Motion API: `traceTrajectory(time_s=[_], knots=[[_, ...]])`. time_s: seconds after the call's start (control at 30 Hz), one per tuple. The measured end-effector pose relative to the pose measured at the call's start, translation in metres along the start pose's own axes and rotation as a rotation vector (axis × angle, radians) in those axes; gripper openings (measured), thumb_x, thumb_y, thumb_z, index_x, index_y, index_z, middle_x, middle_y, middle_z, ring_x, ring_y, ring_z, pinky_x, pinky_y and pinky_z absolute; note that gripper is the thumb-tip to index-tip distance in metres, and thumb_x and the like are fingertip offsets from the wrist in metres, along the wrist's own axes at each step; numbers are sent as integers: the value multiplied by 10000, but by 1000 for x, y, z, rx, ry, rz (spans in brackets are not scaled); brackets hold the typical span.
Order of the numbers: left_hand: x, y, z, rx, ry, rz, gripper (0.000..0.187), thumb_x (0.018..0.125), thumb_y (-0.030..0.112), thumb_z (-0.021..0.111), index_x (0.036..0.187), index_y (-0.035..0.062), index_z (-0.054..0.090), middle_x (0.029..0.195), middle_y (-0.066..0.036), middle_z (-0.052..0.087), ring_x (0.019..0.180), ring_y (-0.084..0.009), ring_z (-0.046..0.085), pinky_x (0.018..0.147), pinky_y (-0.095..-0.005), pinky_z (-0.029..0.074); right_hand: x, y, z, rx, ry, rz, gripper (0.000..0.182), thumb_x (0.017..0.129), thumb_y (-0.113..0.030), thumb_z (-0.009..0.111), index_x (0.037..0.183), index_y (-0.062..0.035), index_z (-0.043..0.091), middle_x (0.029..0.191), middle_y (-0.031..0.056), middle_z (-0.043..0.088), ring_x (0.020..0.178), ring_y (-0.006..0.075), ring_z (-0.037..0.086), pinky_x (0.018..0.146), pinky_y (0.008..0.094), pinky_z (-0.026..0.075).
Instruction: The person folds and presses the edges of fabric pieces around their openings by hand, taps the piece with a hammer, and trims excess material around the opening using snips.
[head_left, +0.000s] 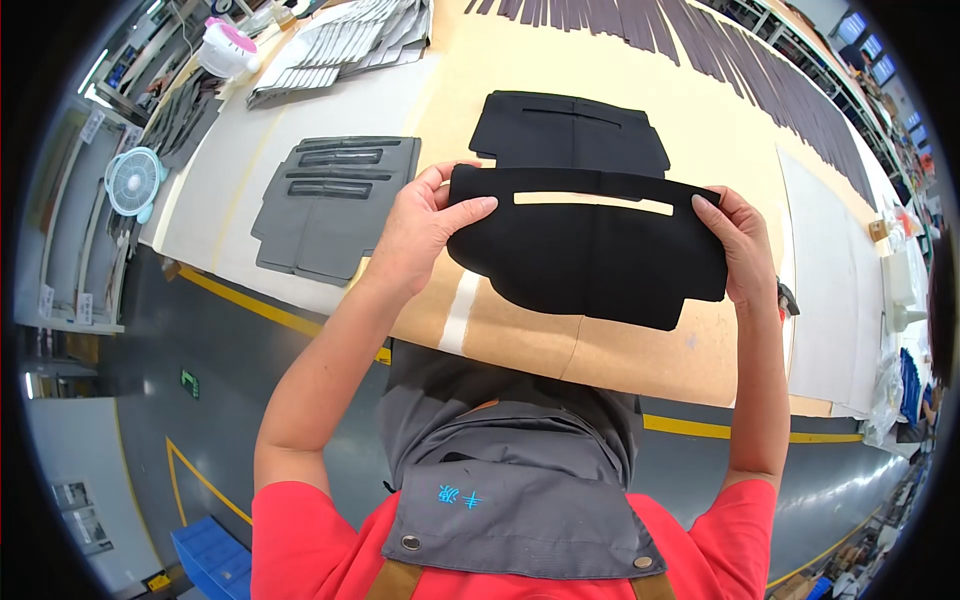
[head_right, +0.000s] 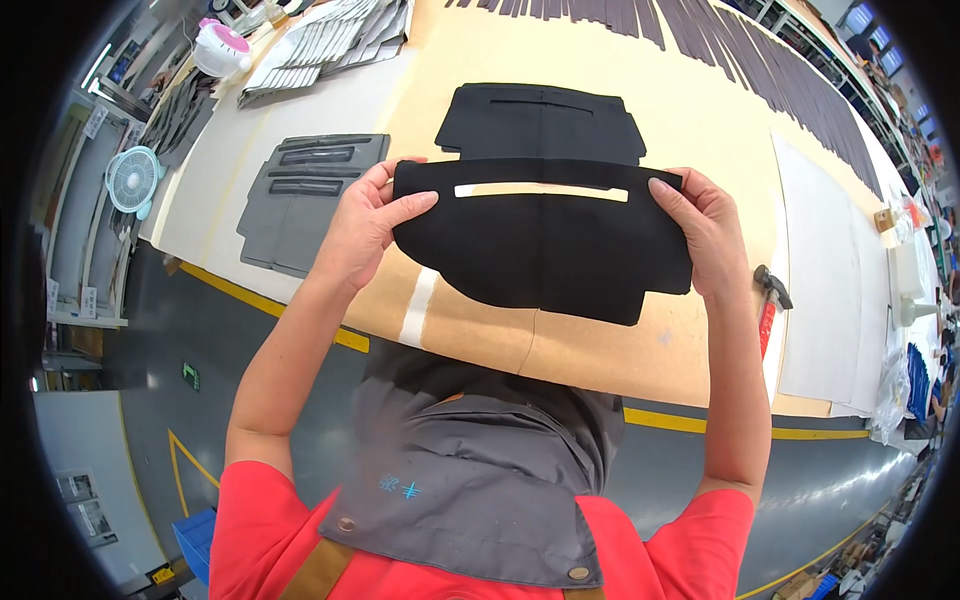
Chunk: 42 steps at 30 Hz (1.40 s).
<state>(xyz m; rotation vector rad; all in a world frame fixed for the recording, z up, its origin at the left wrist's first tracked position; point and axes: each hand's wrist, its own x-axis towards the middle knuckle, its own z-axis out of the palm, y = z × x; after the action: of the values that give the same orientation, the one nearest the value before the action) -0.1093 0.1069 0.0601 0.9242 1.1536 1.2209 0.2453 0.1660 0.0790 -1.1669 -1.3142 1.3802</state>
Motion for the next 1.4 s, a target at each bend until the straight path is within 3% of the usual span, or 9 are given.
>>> traceTrajectory(time_s=[0.53, 0.77, 0.97, 1.07, 1.27, 1.4], knots=[[31, -2, 3, 2, 27, -31, 444, 912, 12, 732, 1321, 17, 559, 1065, -93, 742, 973, -134, 699, 870, -267, 557, 24, 5, -5, -18, -3, 29, 158, 983, -136, 685, 1056, 2, 702, 875, 42, 719, 723, 66, 659, 657, 204, 552], [90, -7, 4, 78, 56, -7, 419, 933, 26, 700, 1321, 6, 546, 1027, -104, 747, 932, -140, 709, 830, -275, 566, 74, 26, -10, -10, 33, 71, 158, 981, -133, 687, 1062, 1, 704, 890, 44, 725, 743, 72, 664, 683, 211, 549], [149, -15, -1, 221, 117, -34, 433, 955, 55, 686, 1346, -32, 523, 1130, -120, 731, 1007, -149, 691, 905, -282, 539, 129, 46, -15, -81, 49, 81, 182, 988, -150, 675, 1070, 10, 703, 911, 46, 722, 780, 82, 656, 713, 228, 535], [183, -27, -7, 224, 136, 27, 420, 942, 19, 663, 1331, -45, 521, 1041, -131, 749, 920, -165, 713, 820, -290, 571, 156, 53, -15, -123, 67, 90, 194, 987, -155, 671, 1070, 17, 700, 910, 49, 717, 789, 87, 651, 714, 235, 529], [222, -37, -7, 264, 168, 22, 453, 933, 26, 664, 1348, -64, 506, 1068, -150, 749, 932, -185, 718, 822, -308, 574, 190, 63, -15, -151, 87, 127, 197, 985, -145, 658, 1066, 31, 696, 902, 53, 713, 783, 90, 648, 706, 237, 527], [238, -42, -11, 375, 155, 37, 451, 947, 42, 667, 1355, -69, 511, 1150, -153, 713, 1031, -187, 688, 897, -303, 557, 202, 69, -16, -182, 70, 148, 222, 976, -149, 669, 1090, 39, 700, 885, 41, 708, 783, 106, 649, 730, 244, 531]])
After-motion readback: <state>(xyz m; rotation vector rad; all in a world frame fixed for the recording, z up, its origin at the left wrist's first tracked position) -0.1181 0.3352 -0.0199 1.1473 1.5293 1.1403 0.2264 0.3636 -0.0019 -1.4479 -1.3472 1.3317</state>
